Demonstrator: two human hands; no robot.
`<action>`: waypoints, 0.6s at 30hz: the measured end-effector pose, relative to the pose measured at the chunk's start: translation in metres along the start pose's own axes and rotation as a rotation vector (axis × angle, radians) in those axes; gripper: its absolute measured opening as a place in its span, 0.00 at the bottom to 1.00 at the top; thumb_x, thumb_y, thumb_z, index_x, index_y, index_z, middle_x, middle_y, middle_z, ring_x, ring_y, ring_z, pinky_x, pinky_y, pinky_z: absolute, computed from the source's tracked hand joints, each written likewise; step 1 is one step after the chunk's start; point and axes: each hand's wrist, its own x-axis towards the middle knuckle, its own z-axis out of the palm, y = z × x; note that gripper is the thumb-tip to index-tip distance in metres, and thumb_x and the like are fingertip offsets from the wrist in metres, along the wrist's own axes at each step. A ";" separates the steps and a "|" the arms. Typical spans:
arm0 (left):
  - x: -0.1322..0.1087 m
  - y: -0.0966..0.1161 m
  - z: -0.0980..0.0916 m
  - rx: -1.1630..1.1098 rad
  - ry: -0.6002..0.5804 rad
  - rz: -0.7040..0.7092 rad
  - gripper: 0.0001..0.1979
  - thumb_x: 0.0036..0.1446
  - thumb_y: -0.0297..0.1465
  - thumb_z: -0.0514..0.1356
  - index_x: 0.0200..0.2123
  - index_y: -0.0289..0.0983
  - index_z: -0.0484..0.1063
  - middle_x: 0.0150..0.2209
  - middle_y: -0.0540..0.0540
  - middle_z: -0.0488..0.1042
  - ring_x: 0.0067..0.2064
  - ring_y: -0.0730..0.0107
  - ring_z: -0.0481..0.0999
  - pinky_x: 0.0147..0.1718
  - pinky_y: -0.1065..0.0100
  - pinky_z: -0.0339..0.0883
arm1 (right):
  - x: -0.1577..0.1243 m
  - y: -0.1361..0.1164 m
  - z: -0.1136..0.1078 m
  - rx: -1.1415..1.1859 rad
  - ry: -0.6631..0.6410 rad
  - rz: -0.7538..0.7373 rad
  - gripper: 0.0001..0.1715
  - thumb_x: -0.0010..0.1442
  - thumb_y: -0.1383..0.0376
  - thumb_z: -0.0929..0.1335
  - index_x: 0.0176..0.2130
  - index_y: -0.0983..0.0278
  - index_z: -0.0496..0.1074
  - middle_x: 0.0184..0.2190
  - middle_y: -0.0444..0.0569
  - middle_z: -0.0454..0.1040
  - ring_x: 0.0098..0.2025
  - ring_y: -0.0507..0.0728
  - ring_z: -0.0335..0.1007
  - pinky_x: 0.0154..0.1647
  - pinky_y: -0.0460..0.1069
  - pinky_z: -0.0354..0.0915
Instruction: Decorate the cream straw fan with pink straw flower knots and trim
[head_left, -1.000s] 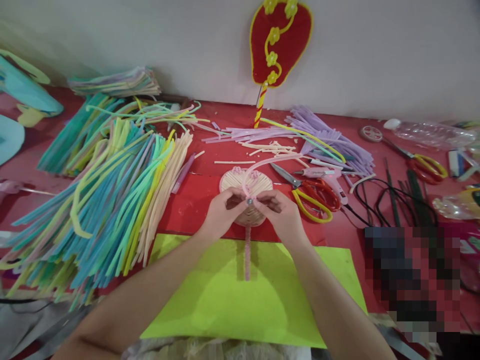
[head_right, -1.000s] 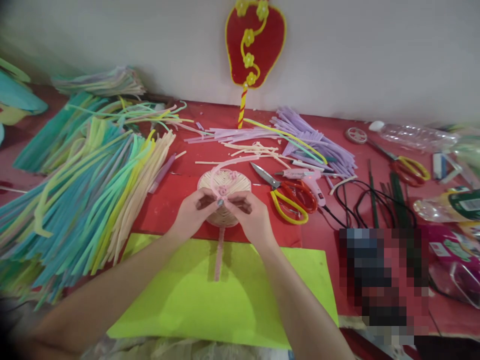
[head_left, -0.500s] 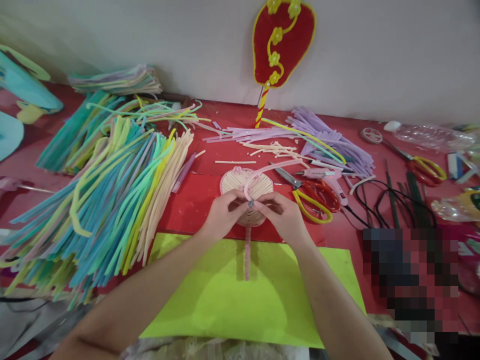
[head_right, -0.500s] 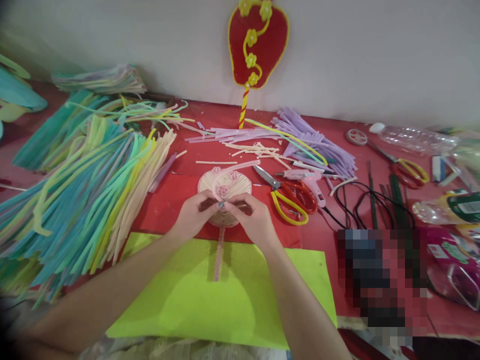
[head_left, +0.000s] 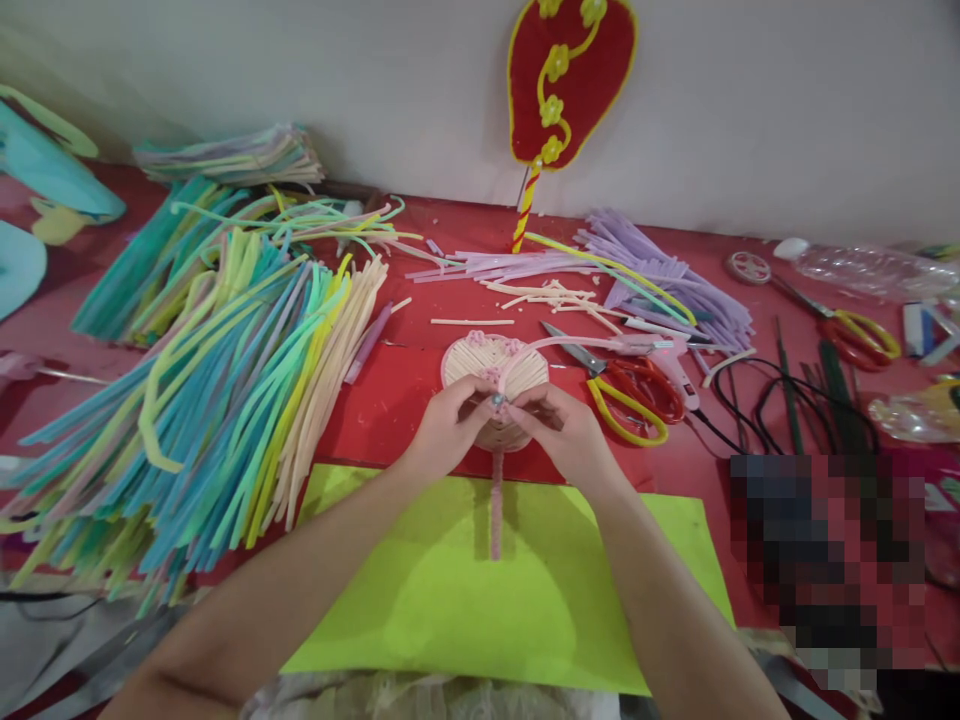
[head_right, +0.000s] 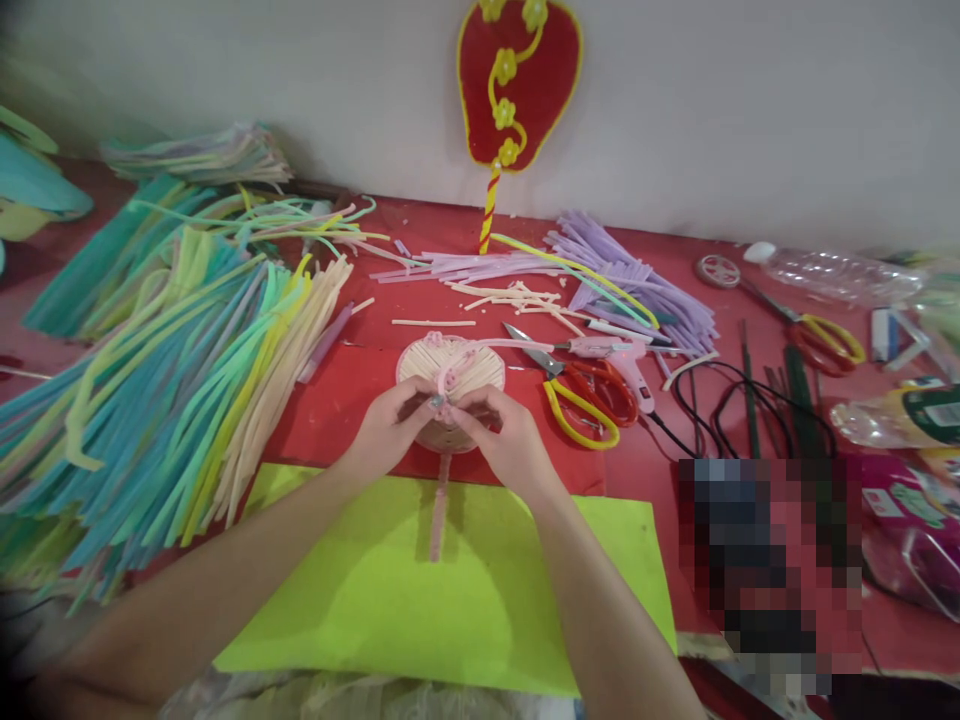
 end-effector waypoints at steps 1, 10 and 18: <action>0.000 0.000 0.000 -0.015 0.000 0.000 0.03 0.55 0.30 0.56 0.31 0.37 0.69 0.32 0.48 0.74 0.36 0.71 0.74 0.39 0.69 0.67 | 0.000 0.000 0.000 0.005 0.006 0.001 0.10 0.53 0.58 0.70 0.31 0.62 0.69 0.29 0.45 0.74 0.33 0.53 0.71 0.36 0.48 0.66; 0.001 -0.005 0.001 -0.079 0.013 -0.003 0.07 0.52 0.31 0.59 0.36 0.37 0.73 0.39 0.46 0.76 0.42 0.69 0.75 0.45 0.67 0.67 | 0.003 0.003 -0.002 0.033 0.049 0.008 0.11 0.53 0.57 0.70 0.31 0.62 0.71 0.29 0.45 0.75 0.33 0.53 0.71 0.37 0.49 0.67; 0.001 -0.003 0.000 -0.146 -0.006 -0.073 0.08 0.50 0.34 0.62 0.34 0.37 0.72 0.36 0.46 0.77 0.39 0.68 0.76 0.42 0.66 0.69 | 0.001 0.001 -0.001 0.054 0.034 0.031 0.10 0.54 0.57 0.69 0.30 0.62 0.70 0.28 0.45 0.75 0.32 0.53 0.71 0.35 0.49 0.67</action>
